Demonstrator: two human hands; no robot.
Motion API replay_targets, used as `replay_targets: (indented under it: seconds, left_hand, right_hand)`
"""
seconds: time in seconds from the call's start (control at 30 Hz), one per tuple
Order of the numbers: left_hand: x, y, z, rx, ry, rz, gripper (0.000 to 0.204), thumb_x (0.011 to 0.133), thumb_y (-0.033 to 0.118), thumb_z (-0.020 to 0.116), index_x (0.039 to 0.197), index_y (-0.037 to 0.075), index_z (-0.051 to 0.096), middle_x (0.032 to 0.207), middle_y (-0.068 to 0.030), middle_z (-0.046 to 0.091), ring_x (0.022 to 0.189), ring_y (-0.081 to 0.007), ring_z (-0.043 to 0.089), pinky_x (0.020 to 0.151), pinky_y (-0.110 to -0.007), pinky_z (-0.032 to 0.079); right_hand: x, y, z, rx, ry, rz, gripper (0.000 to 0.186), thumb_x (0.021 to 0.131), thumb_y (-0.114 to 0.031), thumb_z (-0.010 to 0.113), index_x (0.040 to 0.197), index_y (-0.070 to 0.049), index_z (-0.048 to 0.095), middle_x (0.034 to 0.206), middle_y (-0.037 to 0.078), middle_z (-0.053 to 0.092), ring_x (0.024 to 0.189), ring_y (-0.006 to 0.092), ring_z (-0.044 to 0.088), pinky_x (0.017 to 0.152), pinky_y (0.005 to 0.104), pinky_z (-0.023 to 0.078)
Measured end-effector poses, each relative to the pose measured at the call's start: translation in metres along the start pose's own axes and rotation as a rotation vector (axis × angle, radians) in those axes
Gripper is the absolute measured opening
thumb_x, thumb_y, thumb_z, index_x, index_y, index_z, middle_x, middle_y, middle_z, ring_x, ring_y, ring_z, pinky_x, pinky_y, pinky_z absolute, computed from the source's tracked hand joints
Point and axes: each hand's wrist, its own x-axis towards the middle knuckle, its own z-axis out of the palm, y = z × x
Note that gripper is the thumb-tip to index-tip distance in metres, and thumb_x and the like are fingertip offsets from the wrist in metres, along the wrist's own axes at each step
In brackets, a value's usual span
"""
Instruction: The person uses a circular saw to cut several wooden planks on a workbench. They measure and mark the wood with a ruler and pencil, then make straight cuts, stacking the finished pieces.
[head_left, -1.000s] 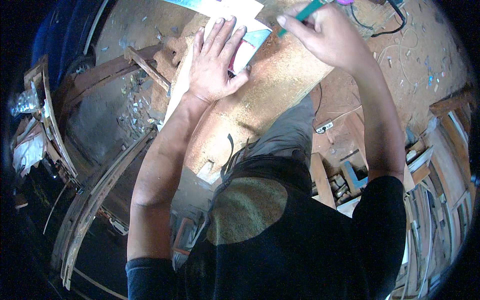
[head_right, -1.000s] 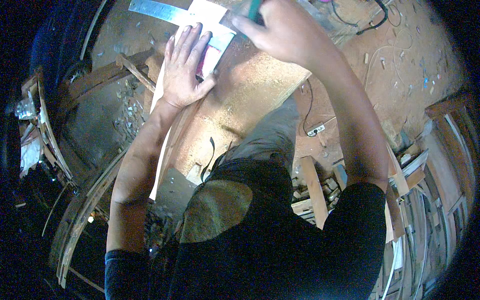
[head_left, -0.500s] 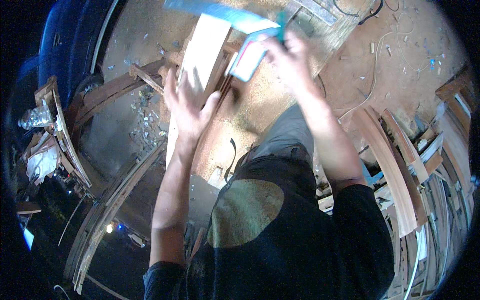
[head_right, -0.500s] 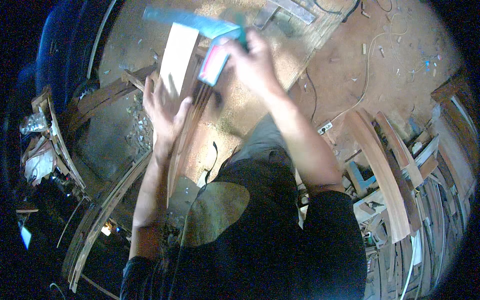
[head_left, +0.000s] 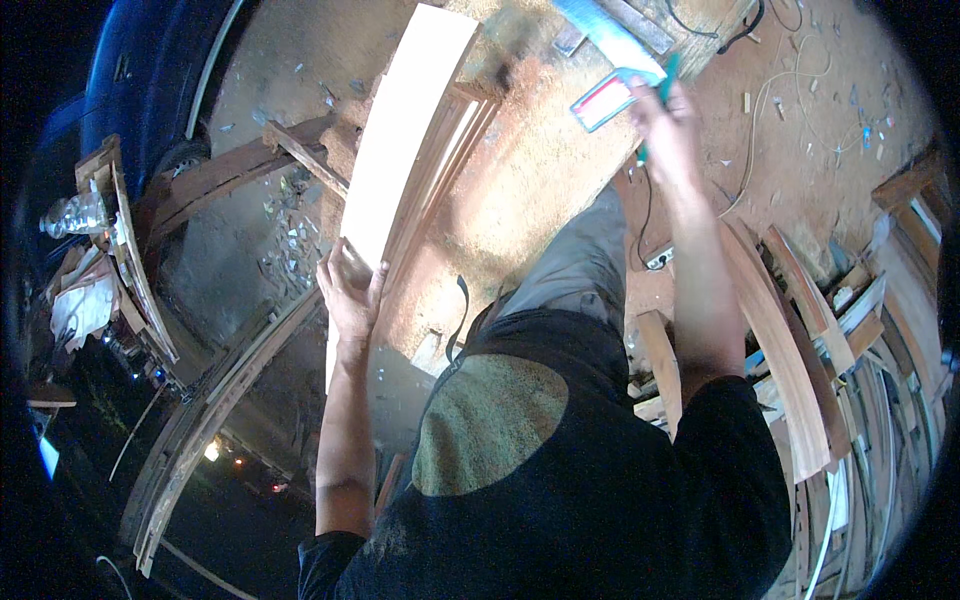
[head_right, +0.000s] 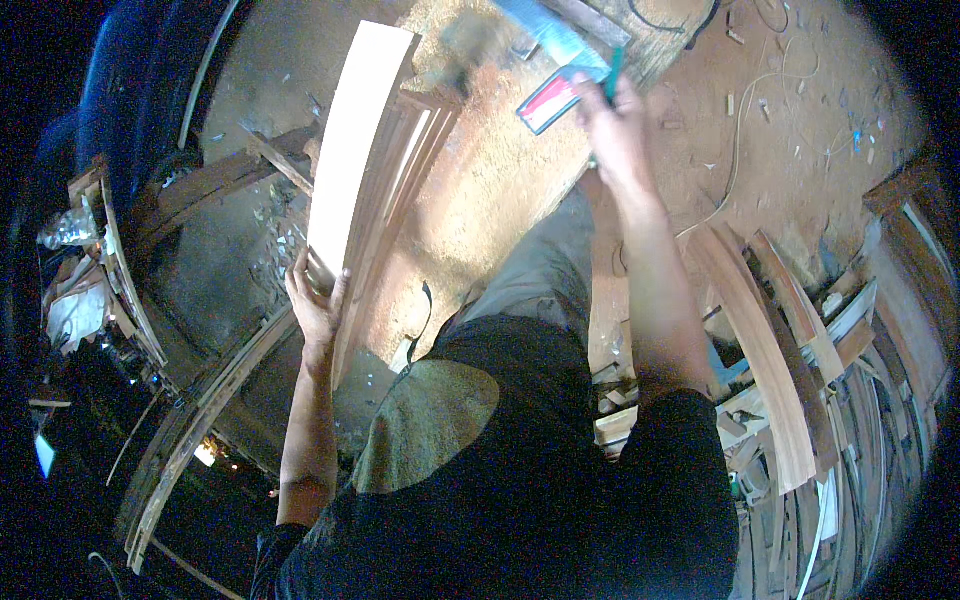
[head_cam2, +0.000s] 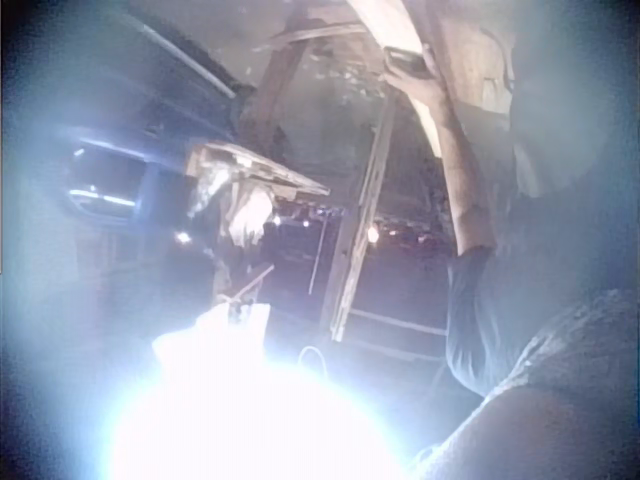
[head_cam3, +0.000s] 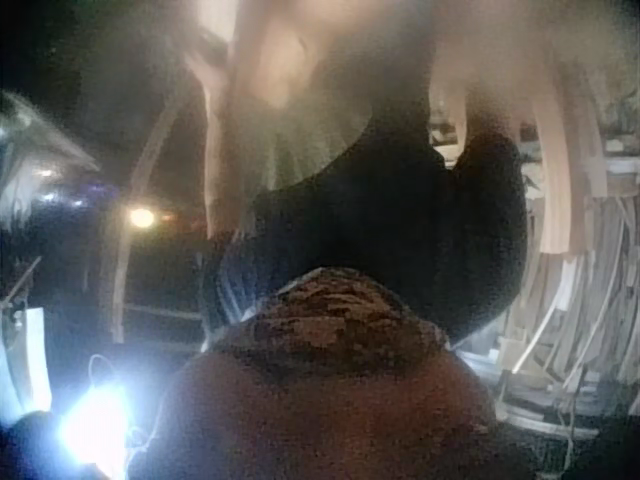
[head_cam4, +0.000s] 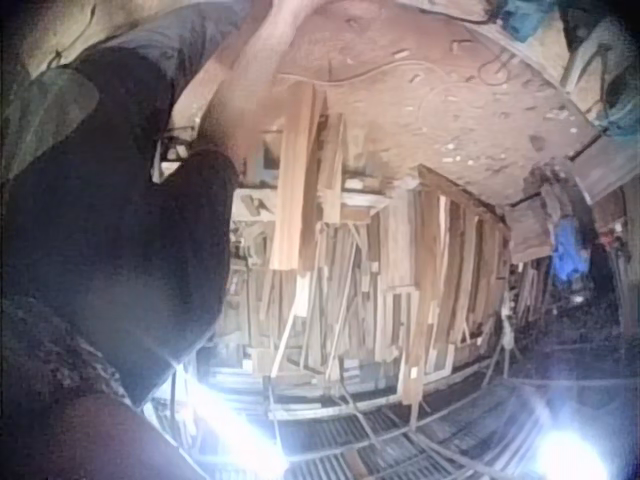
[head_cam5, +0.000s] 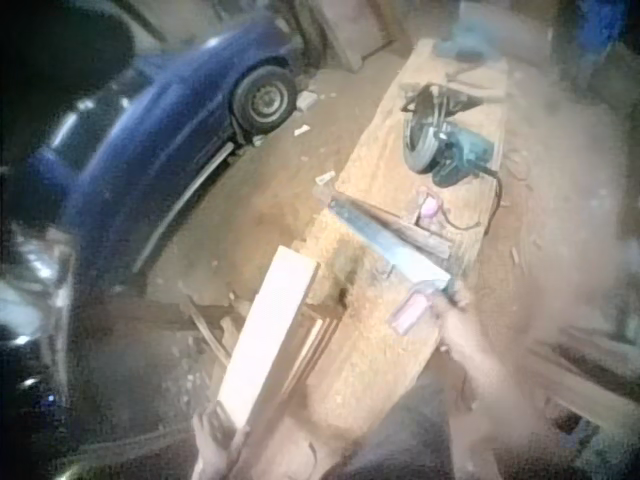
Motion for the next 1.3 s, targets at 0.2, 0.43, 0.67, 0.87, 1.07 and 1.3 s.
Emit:
replay_targets:
  seconds: [0.2,0.43,0.67,0.87,1.07,1.3]
  left_hand:
    - [0.022,0.017,0.000,-0.014,-0.020,0.033,0.084,0.083,0.040,0.084,0.148,0.004,0.044,0.134,-0.0233,0.051,0.125,-0.0414,0.050,0.109,-0.052,0.041]
    - [0.052,0.042,-0.002,0.009,0.044,0.084,0.083,0.082,0.037,0.083,0.148,0.004,0.046,0.131,-0.0228,0.053,0.123,-0.0414,0.051,0.108,-0.051,0.041]
    - [0.060,0.053,-0.003,-0.077,0.046,0.086,0.082,0.079,0.036,0.084,0.147,0.007,0.049,0.130,-0.0197,0.055,0.118,-0.0394,0.051,0.105,-0.051,0.043]
    - [0.070,0.062,0.003,-0.068,0.039,0.092,0.080,0.081,0.039,0.083,0.147,0.007,0.049,0.129,-0.0189,0.055,0.118,-0.0374,0.051,0.105,-0.049,0.043]
    - [0.079,0.072,0.006,-0.097,0.061,0.106,0.083,0.084,0.049,0.079,0.147,0.005,0.048,0.131,-0.0216,0.054,0.120,-0.0386,0.050,0.107,-0.050,0.041]
    - [0.119,0.108,0.014,-0.297,0.069,0.291,0.108,0.071,0.060,0.085,0.153,0.007,0.039,0.147,-0.0247,0.043,0.136,-0.0445,0.041,0.114,-0.057,0.033]
  right_hand:
    - [0.020,0.091,0.046,-0.266,-0.169,0.194,0.026,0.098,-0.028,0.073,0.110,-0.007,0.067,0.068,-0.001,0.060,0.065,0.0146,0.059,0.062,0.0325,0.048]
    - [0.071,0.007,0.054,-1.337,0.005,-0.595,0.049,0.086,-0.024,0.077,0.126,-0.003,0.059,0.131,0.022,0.055,0.129,0.0433,0.047,0.106,0.0496,0.044]
    - [0.132,-0.055,0.031,-1.536,-0.316,-0.237,0.063,0.082,-0.024,0.077,0.137,-0.005,0.053,0.123,0.030,0.064,0.117,0.0456,0.062,0.098,0.0503,0.052]
    - [0.045,-0.056,-0.006,-1.074,-0.116,-0.554,0.061,0.084,-0.022,0.072,0.138,-0.001,0.051,0.113,0.029,0.068,0.104,0.0491,0.066,0.089,0.0526,0.052]
    - [-0.059,-0.051,0.004,-0.849,-0.223,-0.308,0.053,0.084,-0.017,0.076,0.132,-0.004,0.058,0.112,0.026,0.070,0.104,0.0417,0.070,0.091,0.0441,0.055]
    - [-0.078,-0.025,0.093,-0.854,-0.603,-0.439,0.048,0.088,-0.023,0.075,0.129,-0.005,0.058,0.109,0.019,0.069,0.095,0.0339,0.072,0.081,0.0426,0.058]
